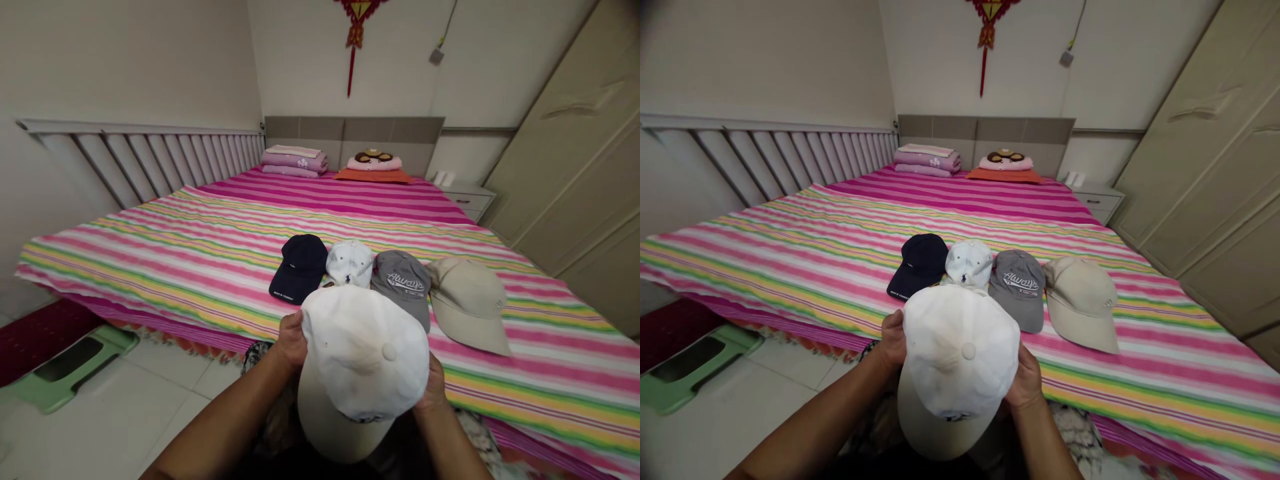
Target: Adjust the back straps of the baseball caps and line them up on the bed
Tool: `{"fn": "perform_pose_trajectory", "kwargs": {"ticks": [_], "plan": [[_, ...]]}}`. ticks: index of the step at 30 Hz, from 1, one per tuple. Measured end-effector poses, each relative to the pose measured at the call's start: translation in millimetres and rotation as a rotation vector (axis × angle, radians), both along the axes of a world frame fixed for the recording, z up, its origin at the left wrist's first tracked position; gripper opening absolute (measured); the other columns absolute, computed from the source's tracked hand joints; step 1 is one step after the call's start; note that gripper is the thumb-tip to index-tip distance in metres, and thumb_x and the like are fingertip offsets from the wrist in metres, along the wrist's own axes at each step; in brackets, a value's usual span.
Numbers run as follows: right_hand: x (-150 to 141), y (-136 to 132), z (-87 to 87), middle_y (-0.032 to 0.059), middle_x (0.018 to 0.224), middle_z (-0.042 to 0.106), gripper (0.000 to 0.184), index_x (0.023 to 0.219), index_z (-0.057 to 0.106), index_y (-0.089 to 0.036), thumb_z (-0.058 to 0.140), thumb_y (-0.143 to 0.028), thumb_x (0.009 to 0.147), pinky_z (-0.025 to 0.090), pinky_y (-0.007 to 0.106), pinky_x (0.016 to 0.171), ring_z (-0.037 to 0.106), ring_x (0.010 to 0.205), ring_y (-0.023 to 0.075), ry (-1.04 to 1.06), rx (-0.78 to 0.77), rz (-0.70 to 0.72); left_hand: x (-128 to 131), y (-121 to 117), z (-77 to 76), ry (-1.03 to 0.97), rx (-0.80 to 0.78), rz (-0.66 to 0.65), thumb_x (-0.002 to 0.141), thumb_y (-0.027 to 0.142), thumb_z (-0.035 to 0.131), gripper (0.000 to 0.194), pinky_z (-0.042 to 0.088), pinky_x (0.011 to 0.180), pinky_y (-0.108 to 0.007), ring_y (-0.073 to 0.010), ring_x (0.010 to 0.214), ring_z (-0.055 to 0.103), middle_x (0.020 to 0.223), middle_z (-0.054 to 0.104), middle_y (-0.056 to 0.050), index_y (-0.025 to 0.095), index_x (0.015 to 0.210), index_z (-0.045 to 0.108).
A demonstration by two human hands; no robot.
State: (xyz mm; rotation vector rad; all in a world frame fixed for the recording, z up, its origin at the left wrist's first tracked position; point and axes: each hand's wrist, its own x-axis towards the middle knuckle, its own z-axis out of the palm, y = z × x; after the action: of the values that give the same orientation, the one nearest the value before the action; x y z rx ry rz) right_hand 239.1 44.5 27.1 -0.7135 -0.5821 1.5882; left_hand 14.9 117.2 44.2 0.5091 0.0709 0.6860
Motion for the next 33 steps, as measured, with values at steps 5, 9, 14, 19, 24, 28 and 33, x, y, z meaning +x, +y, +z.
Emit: {"fn": "perform_pose_trajectory", "kwargs": {"ticks": [5,9,14,19,24,28,33], "plan": [[2.7,-3.8,-1.9,0.0051,0.068,0.072,0.020,0.063,0.069,-0.023,0.069,-0.042,0.054,0.036,0.045,0.098,0.061,0.096,0.0311,0.021,0.004,0.032,0.6,1.5,2.0,0.073,0.004,0.057,0.056,0.034,0.068,0.031,0.038,0.093,-0.045,-0.0322,0.090,0.062,0.070,0.070,-0.010,0.009,0.076,0.070],[9.8,-7.8,-3.0,0.0067,0.070,0.072,0.020,0.064,0.068,-0.023,0.068,-0.041,0.056,0.039,0.046,0.094,0.062,0.094,0.0317,-0.031,0.047,0.030,3.5,-0.5,9.3,0.071,0.022,0.114,0.046,0.021,0.072,0.028,0.045,0.082,-0.044,-0.0279,0.066,0.066,0.063,0.069,-0.008,0.010,0.072,0.069],[14.1,-14.8,1.0,0.0059,0.063,0.071,0.024,0.066,0.069,-0.022,0.075,-0.040,0.050,0.048,0.044,0.079,0.067,0.069,0.0287,-0.026,0.034,0.018,0.4,-4.1,13.0,0.052,0.041,0.161,0.041,0.015,0.074,0.022,0.051,0.062,-0.032,-0.0186,0.046,0.061,0.054,0.066,-0.004,0.011,0.060,0.065],[9.9,-23.2,8.5,0.0042,0.061,0.071,0.035,0.070,0.070,-0.021,0.082,-0.031,0.039,0.052,0.030,0.054,0.064,0.049,0.0205,0.029,0.058,0.037,-1.8,-7.0,10.9,0.168,0.040,0.171,0.037,0.024,0.080,0.033,0.050,0.058,-0.030,-0.0148,0.039,0.055,0.049,0.063,-0.002,0.011,0.062,0.064],[8.1,-31.1,14.8,0.0042,0.062,0.071,0.037,0.074,0.071,-0.021,0.082,-0.034,0.041,0.049,0.024,0.048,0.064,0.048,0.0169,0.044,0.066,0.090,-1.7,-5.9,6.4,0.170,0.088,0.089,0.043,0.023,0.079,0.029,0.046,0.048,-0.021,-0.0128,0.043,0.057,0.049,0.062,-0.001,0.011,0.065,0.065],[11.3,-33.4,16.2,0.0029,0.050,0.066,0.027,0.061,0.069,-0.018,0.083,-0.029,0.041,0.044,0.022,0.040,0.057,0.037,0.0136,-0.014,0.067,0.129,-0.3,-4.9,7.0,0.205,0.070,0.068,0.047,0.024,0.079,0.031,0.048,0.054,-0.021,-0.0139,0.050,0.061,0.057,0.066,-0.004,0.009,0.071,0.066],[15.2,-32.3,22.0,0.0008,0.052,0.064,0.032,0.067,0.066,-0.018,0.082,-0.034,0.044,0.041,0.020,0.041,0.054,0.040,0.0116,-0.033,0.039,0.102,3.9,-4.9,15.4,0.316,0.117,0.021,0.051,0.024,0.078,0.033,0.048,0.061,-0.022,-0.0143,0.056,0.063,0.064,0.068,-0.009,0.005,0.075,0.067]]}}
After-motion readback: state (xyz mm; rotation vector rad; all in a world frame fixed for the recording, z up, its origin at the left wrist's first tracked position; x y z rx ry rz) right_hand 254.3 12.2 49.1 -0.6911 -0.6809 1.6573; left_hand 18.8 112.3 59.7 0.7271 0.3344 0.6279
